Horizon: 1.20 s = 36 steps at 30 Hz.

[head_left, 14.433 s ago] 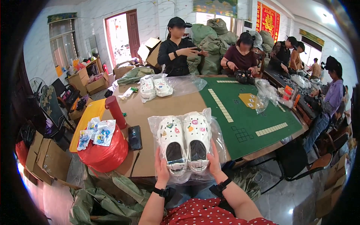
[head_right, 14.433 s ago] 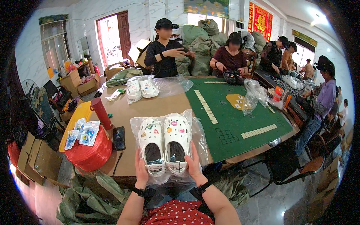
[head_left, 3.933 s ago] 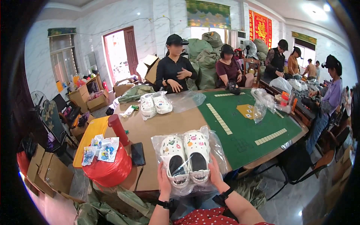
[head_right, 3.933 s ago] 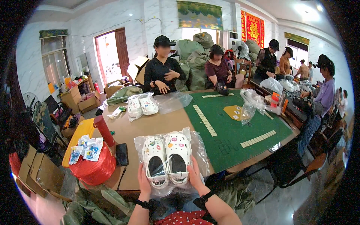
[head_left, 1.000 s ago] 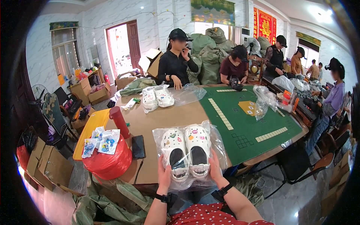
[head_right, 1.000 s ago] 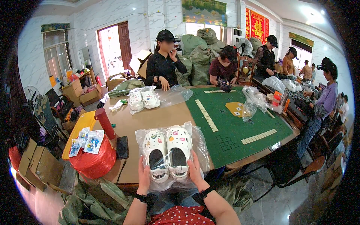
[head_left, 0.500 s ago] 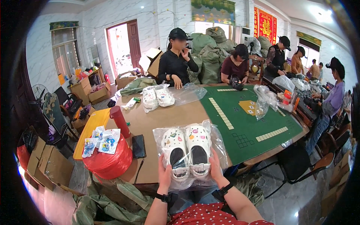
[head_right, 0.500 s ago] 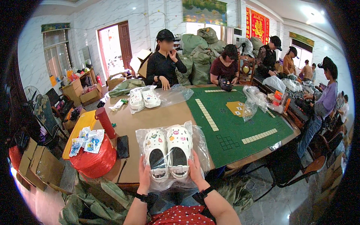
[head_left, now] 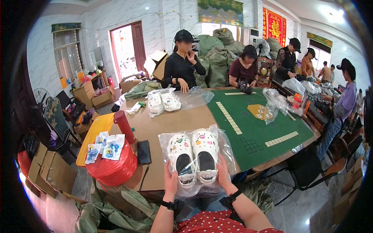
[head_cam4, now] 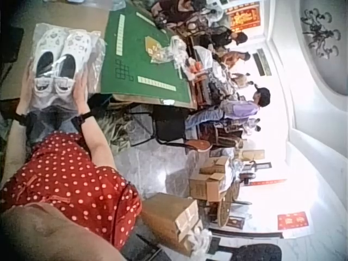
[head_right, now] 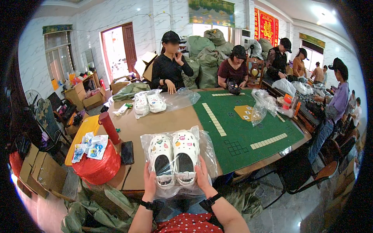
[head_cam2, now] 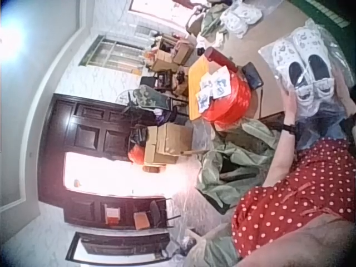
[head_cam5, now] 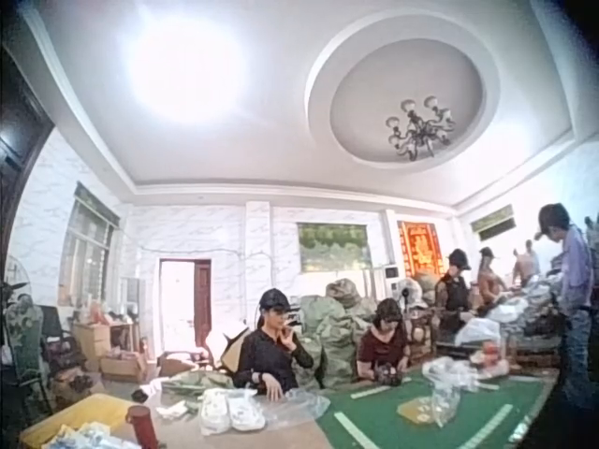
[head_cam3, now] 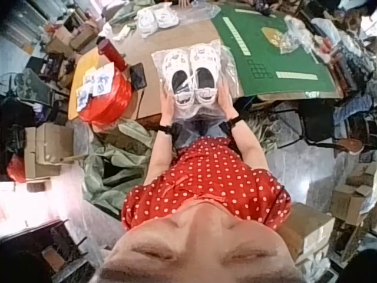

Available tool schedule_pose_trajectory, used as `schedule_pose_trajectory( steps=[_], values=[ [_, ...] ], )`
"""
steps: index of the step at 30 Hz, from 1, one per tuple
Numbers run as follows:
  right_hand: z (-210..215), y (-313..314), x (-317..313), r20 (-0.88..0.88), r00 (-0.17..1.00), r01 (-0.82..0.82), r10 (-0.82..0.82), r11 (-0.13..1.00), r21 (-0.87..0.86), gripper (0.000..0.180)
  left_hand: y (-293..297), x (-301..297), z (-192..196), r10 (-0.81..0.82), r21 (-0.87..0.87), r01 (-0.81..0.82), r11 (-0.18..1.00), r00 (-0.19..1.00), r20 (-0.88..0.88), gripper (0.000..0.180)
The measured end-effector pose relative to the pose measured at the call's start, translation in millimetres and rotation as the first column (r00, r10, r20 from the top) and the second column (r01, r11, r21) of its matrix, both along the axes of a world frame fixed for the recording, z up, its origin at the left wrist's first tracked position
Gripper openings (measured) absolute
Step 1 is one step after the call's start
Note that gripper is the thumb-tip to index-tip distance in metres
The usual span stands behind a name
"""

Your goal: The recorder is inspecting and handling a pair of white shoes inside a plastic bag.

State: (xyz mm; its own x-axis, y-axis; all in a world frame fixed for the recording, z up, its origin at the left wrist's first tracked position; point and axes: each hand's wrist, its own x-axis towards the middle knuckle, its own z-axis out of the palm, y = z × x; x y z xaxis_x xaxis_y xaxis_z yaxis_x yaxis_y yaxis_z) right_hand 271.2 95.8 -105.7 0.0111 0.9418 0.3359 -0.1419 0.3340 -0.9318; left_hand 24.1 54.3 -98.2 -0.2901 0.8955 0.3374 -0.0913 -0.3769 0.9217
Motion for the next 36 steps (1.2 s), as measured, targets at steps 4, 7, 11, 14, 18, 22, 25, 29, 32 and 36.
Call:
schedule_pose_trajectory(
  steps=[4,7,11,14,18,22,25,29,32,36],
  values=[
    [-4.2,2.4,0.6,-0.001,1.000,-0.001,0.001,1.000,0.009,0.075,0.5,-0.6,-2.4,0.005,0.004,-0.005,1.000,1.000,-0.013,0.068],
    [-2.7,1.4,0.0,0.002,1.000,0.016,-0.016,1.000,-0.012,0.075,-0.6,1.2,2.2,0.001,-0.005,-0.001,1.000,1.000,-0.005,0.068],
    [-5.6,2.6,0.4,-0.006,1.000,0.014,-0.014,1.000,-0.015,0.076,1.3,1.0,-1.6,0.008,-0.006,-0.007,1.000,1.000,0.018,0.068],
    [-4.9,2.7,0.9,-0.001,1.000,0.012,-0.012,1.000,-0.017,0.077,0.6,-0.2,-2.0,0.020,-0.004,-0.020,1.000,1.000,-0.014,0.068],
    [-7.0,4.0,3.0,-0.045,0.998,-0.036,0.035,0.999,-0.020,0.066,0.2,1.4,-0.2,0.024,-0.007,-0.024,1.000,0.999,-0.024,0.067],
    [-3.6,2.2,0.4,-0.078,0.995,-0.061,0.060,0.998,-0.011,0.066,-1.9,0.8,1.0,0.012,-0.014,-0.012,1.000,1.000,0.010,0.067],
    [-11.5,6.1,3.9,-0.066,0.997,-0.039,0.039,0.999,-0.007,0.066,-0.6,2.4,3.1,0.005,-0.003,-0.005,1.000,1.000,-0.003,0.067],
    [-2.4,2.1,0.9,0.036,0.999,0.025,-0.025,1.000,-0.010,0.078,-1.0,1.2,2.1,0.026,-0.007,-0.026,1.000,0.999,-0.026,0.067],
    [-4.6,3.8,1.5,0.026,0.999,0.018,-0.018,1.000,0.002,0.077,0.1,1.6,0.8,0.015,-0.003,-0.015,1.000,1.000,0.000,0.067],
    [-4.1,3.6,1.8,0.004,1.000,-0.005,0.005,1.000,0.001,0.070,-0.1,1.7,2.0,-0.001,0.003,0.001,1.000,1.000,0.023,0.067]
  ],
)
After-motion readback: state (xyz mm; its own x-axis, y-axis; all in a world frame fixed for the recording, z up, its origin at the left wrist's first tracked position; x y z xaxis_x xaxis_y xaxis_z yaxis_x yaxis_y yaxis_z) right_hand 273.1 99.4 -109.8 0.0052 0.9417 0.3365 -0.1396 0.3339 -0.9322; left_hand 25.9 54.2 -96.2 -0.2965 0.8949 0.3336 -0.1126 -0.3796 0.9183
